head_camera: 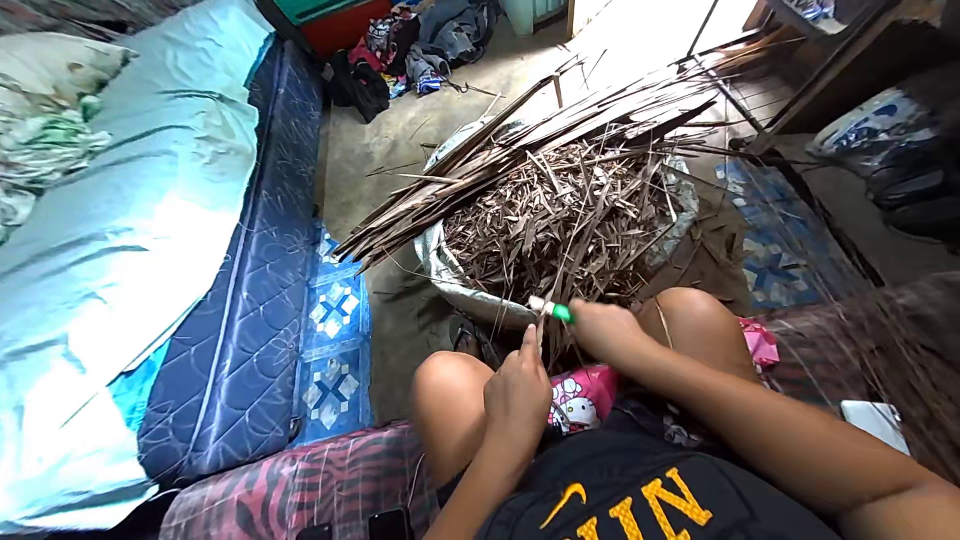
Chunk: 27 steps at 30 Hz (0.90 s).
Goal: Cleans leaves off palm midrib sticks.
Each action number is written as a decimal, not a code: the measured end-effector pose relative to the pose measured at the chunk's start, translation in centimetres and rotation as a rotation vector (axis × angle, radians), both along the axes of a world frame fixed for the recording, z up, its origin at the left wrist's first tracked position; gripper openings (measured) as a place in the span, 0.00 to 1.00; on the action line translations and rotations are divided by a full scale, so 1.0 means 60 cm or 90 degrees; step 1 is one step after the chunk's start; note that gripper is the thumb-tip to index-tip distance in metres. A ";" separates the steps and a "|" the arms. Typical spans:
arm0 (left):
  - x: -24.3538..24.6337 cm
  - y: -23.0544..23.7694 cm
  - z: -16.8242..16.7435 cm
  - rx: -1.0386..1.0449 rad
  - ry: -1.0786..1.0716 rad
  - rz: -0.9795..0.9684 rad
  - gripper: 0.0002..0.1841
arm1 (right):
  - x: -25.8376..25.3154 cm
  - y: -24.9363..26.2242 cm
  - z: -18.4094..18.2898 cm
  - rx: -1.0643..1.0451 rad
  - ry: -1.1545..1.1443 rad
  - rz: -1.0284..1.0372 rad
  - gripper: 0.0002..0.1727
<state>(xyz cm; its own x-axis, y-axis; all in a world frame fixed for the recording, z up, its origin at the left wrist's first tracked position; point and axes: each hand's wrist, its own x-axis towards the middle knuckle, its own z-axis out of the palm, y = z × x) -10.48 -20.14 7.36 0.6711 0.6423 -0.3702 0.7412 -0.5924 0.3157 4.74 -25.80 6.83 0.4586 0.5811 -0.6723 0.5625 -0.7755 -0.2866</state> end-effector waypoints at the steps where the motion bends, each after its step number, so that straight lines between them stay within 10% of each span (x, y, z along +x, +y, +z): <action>1: -0.002 -0.003 -0.002 0.022 0.008 -0.011 0.25 | 0.025 0.004 -0.014 -0.008 -0.035 -0.048 0.20; 9: -0.006 0.006 -0.005 0.137 -0.058 -0.011 0.23 | -0.031 -0.007 0.027 0.043 0.091 0.044 0.18; 15: -0.010 -0.003 -0.006 0.113 -0.019 -0.009 0.30 | 0.058 0.000 -0.026 0.031 -0.021 -0.142 0.21; 20: -0.012 0.002 -0.015 0.173 -0.119 -0.012 0.24 | -0.029 -0.006 0.024 0.057 0.101 0.034 0.18; 27: -0.023 0.001 -0.025 0.162 -0.169 -0.011 0.27 | 0.074 -0.002 -0.024 0.069 -0.013 -0.159 0.21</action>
<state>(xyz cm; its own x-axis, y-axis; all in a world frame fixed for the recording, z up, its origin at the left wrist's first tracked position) -11.85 -20.11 5.84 0.7341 0.6790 -0.0115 0.6422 -0.6887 0.3365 9.18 -25.91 5.41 0.6092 0.5164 -0.6019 0.3641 -0.8563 -0.3662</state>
